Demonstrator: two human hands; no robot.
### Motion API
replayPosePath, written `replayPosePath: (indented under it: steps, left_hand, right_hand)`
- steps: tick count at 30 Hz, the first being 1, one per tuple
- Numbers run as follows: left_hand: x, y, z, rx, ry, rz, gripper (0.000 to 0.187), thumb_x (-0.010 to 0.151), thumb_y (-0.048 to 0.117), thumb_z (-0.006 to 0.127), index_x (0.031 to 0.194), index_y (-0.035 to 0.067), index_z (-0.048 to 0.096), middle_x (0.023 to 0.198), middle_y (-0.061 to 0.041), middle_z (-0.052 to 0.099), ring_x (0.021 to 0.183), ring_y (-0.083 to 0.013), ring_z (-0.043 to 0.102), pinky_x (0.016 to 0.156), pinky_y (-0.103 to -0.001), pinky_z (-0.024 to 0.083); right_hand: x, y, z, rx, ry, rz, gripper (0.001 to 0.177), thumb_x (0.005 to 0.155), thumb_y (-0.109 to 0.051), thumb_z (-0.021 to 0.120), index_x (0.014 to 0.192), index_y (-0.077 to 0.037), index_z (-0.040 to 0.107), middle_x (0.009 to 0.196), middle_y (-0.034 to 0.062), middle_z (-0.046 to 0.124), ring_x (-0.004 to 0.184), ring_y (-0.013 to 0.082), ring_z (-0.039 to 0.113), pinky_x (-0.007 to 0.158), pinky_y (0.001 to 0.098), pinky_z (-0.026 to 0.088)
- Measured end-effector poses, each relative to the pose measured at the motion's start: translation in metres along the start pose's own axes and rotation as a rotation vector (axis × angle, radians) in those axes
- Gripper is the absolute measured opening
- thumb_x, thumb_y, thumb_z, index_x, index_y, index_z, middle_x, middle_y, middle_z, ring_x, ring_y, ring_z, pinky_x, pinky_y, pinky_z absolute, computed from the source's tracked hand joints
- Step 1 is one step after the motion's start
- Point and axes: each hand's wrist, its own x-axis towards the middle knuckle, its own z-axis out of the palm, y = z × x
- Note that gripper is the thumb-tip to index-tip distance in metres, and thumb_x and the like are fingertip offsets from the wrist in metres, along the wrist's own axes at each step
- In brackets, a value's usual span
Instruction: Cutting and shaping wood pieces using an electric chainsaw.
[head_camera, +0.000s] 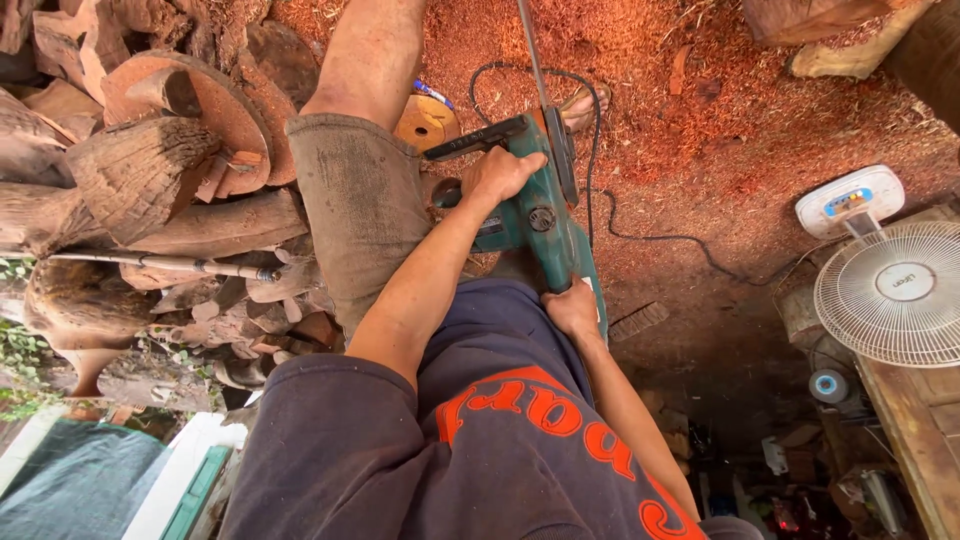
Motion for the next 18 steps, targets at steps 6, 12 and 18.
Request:
replayPosePath:
  steps: [6,12,18]
  left_hand:
    - [-0.002,-0.003,0.001,0.006,0.009,-0.007,0.083,0.072,0.071,0.065,0.114,0.0,0.074,0.121,-0.023,0.072,0.114,-0.0379,0.069,0.097,-0.047,0.051]
    - [0.004,-0.008,0.007,0.018,-0.001,-0.011,0.084,0.072,0.072,0.065,0.115,0.001,0.074,0.117,-0.022,0.073,0.112,-0.0371,0.07,0.096,-0.047,0.052]
    - [0.005,-0.009,0.009,0.02,-0.008,-0.015,0.084,0.072,0.072,0.065,0.116,0.0,0.074,0.116,-0.021,0.074,0.111,-0.0366,0.07,0.095,-0.047,0.052]
  right_hand:
    - [-0.002,0.0,0.002,0.026,-0.027,0.0,0.046,0.072,-0.019,0.071,0.116,-0.003,0.07,0.104,0.0255,0.075,0.105,0.0376,0.072,0.094,0.0434,0.054]
    - [0.006,0.01,0.011,-0.021,-0.01,0.002,0.049,0.072,-0.019,0.073,0.117,-0.002,0.069,0.109,0.027,0.073,0.108,0.0401,0.069,0.096,0.0451,0.053]
    - [0.006,0.008,0.01,-0.001,-0.018,0.0,0.054,0.07,-0.018,0.072,0.122,-0.003,0.067,0.109,0.0267,0.073,0.108,0.0403,0.07,0.096,0.0454,0.053]
